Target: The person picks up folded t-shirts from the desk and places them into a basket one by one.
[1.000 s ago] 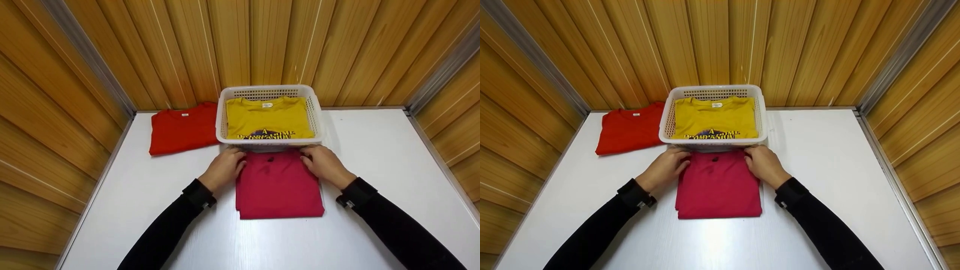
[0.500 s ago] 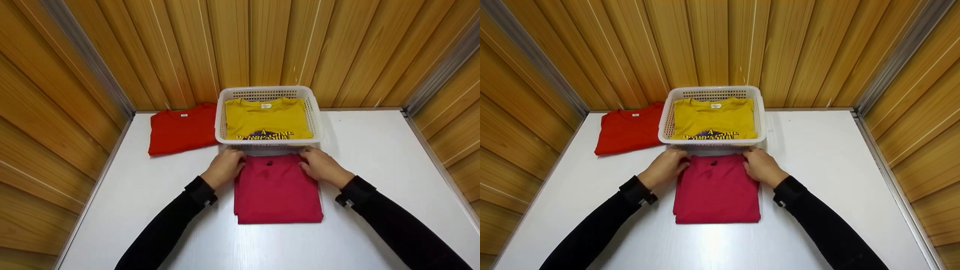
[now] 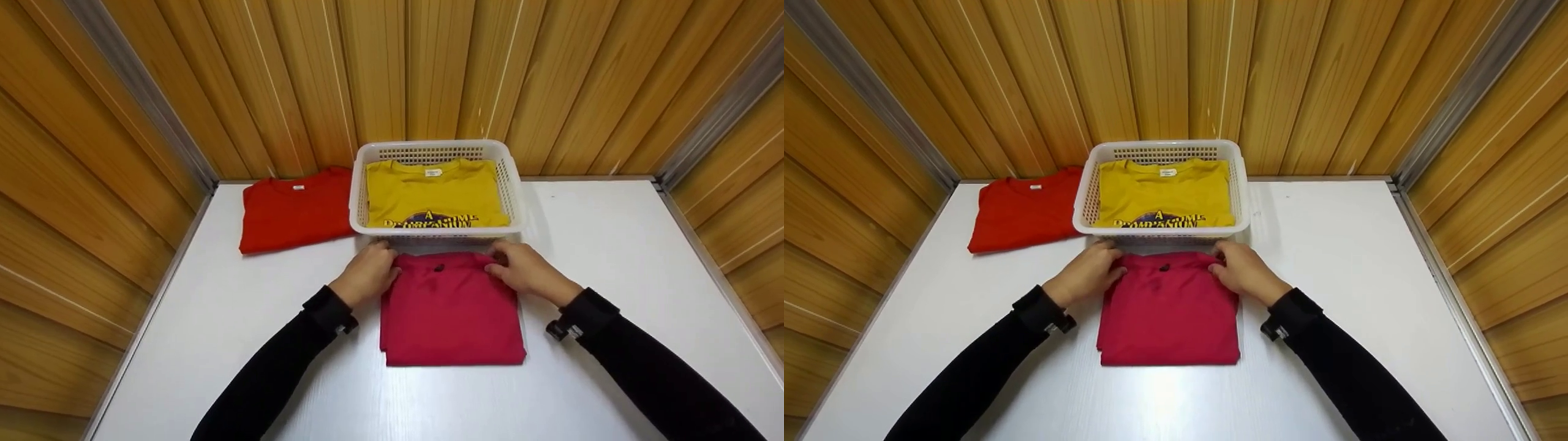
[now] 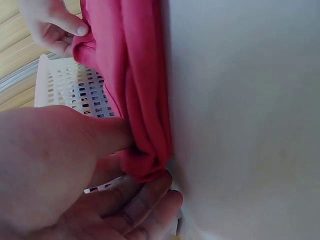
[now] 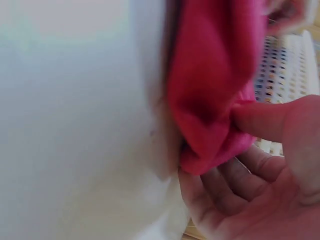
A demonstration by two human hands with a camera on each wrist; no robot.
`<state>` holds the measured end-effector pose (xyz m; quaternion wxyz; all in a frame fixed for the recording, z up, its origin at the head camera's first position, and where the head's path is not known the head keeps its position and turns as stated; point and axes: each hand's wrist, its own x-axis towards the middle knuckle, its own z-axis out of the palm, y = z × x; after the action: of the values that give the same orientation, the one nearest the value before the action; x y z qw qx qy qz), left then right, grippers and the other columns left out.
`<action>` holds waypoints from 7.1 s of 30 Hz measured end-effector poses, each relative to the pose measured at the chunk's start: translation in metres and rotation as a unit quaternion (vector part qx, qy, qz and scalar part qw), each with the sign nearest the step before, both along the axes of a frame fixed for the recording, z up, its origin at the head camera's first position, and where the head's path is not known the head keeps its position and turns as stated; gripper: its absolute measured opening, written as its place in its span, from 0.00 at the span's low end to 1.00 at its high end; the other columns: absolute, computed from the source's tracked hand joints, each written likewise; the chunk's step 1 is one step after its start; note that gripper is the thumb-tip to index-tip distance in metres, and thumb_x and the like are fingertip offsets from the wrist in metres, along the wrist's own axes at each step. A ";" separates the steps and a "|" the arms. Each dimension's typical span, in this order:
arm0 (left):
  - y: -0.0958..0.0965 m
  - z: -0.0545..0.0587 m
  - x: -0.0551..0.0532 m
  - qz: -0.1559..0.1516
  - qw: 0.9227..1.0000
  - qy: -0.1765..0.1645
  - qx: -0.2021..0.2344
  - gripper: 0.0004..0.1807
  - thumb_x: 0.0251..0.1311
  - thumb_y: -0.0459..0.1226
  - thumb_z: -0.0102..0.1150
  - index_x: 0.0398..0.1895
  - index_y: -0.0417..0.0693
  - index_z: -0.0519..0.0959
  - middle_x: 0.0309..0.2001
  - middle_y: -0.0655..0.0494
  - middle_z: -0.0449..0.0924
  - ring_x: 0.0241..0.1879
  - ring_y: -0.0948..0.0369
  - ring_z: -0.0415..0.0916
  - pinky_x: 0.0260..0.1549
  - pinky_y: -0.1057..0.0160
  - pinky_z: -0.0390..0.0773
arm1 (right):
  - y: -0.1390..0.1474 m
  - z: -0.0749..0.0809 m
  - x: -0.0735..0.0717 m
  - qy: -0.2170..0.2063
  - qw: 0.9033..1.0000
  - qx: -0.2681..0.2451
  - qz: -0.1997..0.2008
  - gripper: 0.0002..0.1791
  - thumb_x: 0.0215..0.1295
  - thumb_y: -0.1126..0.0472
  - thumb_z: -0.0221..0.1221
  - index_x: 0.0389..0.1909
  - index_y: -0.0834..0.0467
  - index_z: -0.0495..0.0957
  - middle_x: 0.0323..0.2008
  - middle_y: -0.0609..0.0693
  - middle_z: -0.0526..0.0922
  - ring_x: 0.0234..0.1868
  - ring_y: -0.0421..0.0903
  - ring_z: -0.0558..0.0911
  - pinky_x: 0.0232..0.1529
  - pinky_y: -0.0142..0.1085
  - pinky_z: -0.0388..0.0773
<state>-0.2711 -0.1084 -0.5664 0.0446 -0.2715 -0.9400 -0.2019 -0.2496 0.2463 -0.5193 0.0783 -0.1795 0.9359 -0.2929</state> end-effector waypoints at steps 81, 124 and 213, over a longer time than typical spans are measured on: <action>-0.022 0.172 -0.096 0.031 0.995 -0.082 0.057 0.14 0.77 0.29 0.63 0.61 0.41 0.86 0.57 0.43 0.88 0.57 0.51 0.84 0.62 0.51 0.86 | -0.019 0.102 -0.121 0.098 0.990 -0.077 -0.065 0.11 0.78 0.64 0.63 0.53 0.60 0.90 0.47 0.60 0.90 0.45 0.50 0.80 0.41 0.29 0.72; 0.008 0.139 -0.128 0.097 0.990 -0.103 -0.008 0.17 0.73 0.27 0.61 0.62 0.40 0.87 0.61 0.42 0.88 0.56 0.51 0.84 0.63 0.53 0.85 | -0.031 0.077 -0.150 0.100 0.992 0.050 -0.060 0.10 0.66 0.70 0.55 0.41 0.68 0.84 0.44 0.66 0.87 0.43 0.60 0.81 0.47 0.53 0.78; -0.091 0.089 -0.016 0.174 0.979 0.021 0.105 0.13 0.80 0.40 0.61 0.55 0.41 0.86 0.51 0.43 0.87 0.50 0.48 0.86 0.59 0.49 0.90 | 0.017 0.023 0.033 0.139 0.988 -0.072 0.017 0.06 0.76 0.65 0.68 0.47 0.58 0.92 0.40 0.51 0.94 0.35 0.36 0.84 0.40 0.29 0.85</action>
<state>-0.2873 -0.1991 -0.4778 0.1274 -0.1021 -0.9451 -0.2830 -0.2161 0.2638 -0.4963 -0.0604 -0.2393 0.9110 -0.3303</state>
